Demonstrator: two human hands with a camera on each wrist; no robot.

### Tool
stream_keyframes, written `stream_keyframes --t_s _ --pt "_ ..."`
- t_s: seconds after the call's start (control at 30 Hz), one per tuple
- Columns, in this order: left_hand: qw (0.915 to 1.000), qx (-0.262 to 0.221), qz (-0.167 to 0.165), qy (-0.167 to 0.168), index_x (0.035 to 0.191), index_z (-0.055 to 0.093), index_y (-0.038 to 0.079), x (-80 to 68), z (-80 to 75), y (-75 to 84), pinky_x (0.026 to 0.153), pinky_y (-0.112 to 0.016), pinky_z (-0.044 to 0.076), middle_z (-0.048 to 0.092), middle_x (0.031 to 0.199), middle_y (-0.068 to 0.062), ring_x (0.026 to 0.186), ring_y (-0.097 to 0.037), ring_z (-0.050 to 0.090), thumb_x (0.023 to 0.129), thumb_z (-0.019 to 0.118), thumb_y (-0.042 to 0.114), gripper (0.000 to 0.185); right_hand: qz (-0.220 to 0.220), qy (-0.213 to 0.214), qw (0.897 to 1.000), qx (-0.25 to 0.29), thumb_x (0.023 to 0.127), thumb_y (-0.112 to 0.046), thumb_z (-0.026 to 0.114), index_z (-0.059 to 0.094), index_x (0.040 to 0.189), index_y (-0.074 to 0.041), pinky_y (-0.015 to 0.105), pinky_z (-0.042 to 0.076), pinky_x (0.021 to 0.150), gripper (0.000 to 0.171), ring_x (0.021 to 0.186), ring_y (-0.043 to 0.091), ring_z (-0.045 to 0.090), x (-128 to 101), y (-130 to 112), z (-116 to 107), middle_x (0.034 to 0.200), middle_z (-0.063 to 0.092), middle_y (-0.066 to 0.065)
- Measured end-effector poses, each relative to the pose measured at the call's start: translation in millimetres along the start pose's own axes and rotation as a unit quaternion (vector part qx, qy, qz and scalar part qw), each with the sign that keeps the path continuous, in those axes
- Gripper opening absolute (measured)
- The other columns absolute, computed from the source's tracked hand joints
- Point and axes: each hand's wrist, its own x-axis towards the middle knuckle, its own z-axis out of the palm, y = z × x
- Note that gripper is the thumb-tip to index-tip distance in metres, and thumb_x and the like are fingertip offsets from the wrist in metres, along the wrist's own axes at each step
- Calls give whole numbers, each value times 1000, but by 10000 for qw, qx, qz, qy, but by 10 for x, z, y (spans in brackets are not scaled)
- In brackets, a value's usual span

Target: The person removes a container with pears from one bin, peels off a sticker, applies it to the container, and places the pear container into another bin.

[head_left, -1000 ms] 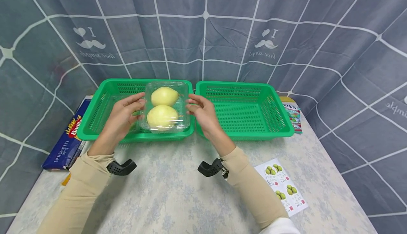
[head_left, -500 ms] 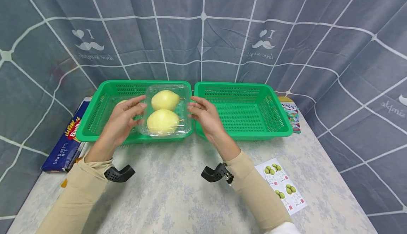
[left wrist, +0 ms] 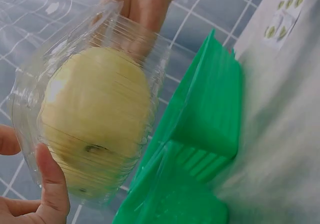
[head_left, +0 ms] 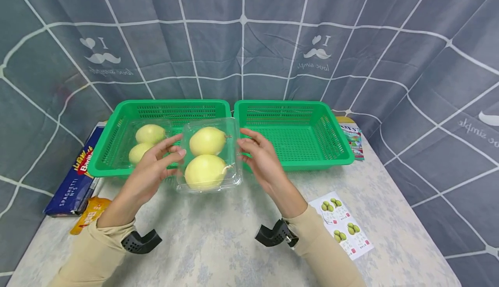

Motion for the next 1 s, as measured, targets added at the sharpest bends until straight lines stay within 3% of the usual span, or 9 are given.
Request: stream_keyframes --t_s 0.3,0.73,0.87,1.0 --pt "9999 -56 -63 -59 159 27 9 -235 160 -104 68 -25 57 47 106 7 91 -3 53 103 57 20 65 289 -12 9992 269 99 -8 55 47 144 -9 24 46 80 46 91 10 51 -304 103 -104 95 56 -8" --pt "9982 61 -585 -128 159 27 14 -490 310 -390 71 -33 56 44 108 2 92 -8 51 103 55 23 63 799 85 9945 677 100 -10 52 46 143 -6 19 44 71 43 90 8 48 -646 432 -225 93 51 -7" --pt "9966 29 -760 -311 159 25 12 -543 326 -501 69 -32 56 43 109 2 90 -9 50 104 54 22 63 988 167 9915 834 100 -10 52 47 141 -5 19 43 71 42 90 9 46 -734 545 -270 96 52 -6" --pt "9944 81 -884 -577 159 25 12 -569 333 -613 68 -33 57 44 110 -1 100 -16 49 102 55 23 65 1160 262 9892 859 100 -13 52 48 141 -4 20 42 73 42 92 9 45 -806 663 -330 98 53 -7"
